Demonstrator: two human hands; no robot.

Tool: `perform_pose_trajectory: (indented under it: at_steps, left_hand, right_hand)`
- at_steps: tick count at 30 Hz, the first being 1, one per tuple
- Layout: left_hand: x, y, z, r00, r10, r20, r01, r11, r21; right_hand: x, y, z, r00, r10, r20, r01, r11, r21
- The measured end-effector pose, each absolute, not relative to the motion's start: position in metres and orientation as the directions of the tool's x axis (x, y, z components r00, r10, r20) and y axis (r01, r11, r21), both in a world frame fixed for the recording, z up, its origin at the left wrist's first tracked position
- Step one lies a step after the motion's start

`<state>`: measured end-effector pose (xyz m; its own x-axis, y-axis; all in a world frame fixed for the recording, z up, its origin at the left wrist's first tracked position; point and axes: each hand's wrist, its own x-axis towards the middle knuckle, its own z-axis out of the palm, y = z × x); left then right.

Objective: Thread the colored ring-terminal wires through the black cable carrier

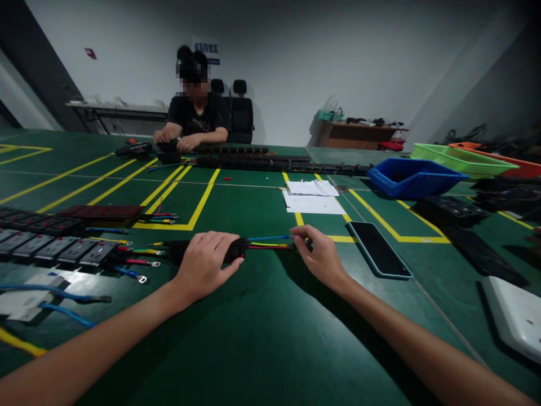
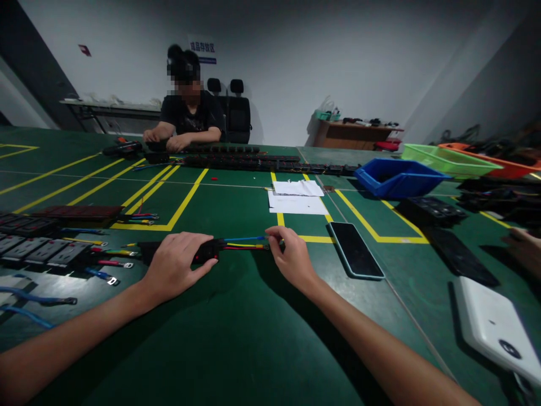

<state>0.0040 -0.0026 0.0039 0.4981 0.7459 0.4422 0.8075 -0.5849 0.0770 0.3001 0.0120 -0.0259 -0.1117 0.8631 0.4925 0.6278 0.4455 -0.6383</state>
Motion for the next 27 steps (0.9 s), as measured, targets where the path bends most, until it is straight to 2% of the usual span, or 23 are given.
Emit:
perform_pose_trajectory:
  at_steps: [3, 8, 13, 16, 21, 24, 27]
  left_hand:
    - [0.004, -0.003, 0.004, 0.494, 0.742, 0.453, 0.804, -0.588, 0.087]
    - [0.004, -0.003, 0.004, 0.503, 0.740, 0.447, 0.802, -0.593, 0.078]
    - [0.004, -0.003, 0.003, 0.505, 0.740, 0.445, 0.803, -0.592, 0.073]
    - [0.004, -0.003, 0.003, 0.507, 0.740, 0.442, 0.803, -0.592, 0.071]
    - [0.005, -0.005, 0.004, 0.499, 0.749, 0.435, 0.802, -0.589, 0.095]
    - [0.005, -0.005, 0.004, 0.495, 0.753, 0.434, 0.806, -0.584, 0.095]
    - [0.005, -0.005, 0.003, 0.492, 0.753, 0.438, 0.807, -0.583, 0.095]
  right_hand:
    - [0.300, 0.011, -0.025, -0.099, 0.855, 0.509, 0.654, 0.441, -0.615]
    - [0.300, 0.012, -0.030, -0.212, 0.861, 0.462, 0.696, 0.465, -0.548]
    - [0.300, 0.010, -0.030, -0.076, 0.871, 0.486, 0.765, 0.364, -0.532]
    - [0.299, 0.009, -0.027, -0.100, 0.884, 0.458, 0.817, 0.335, -0.470]
    - [0.297, 0.003, -0.020, -0.178, 0.805, 0.567, 0.719, 0.499, -0.484]
    - [0.293, -0.003, -0.017, -0.248, 0.734, 0.632, 0.676, 0.599, -0.430]
    - [0.291, -0.008, -0.017, -0.330, 0.704, 0.629, 0.673, 0.643, -0.365]
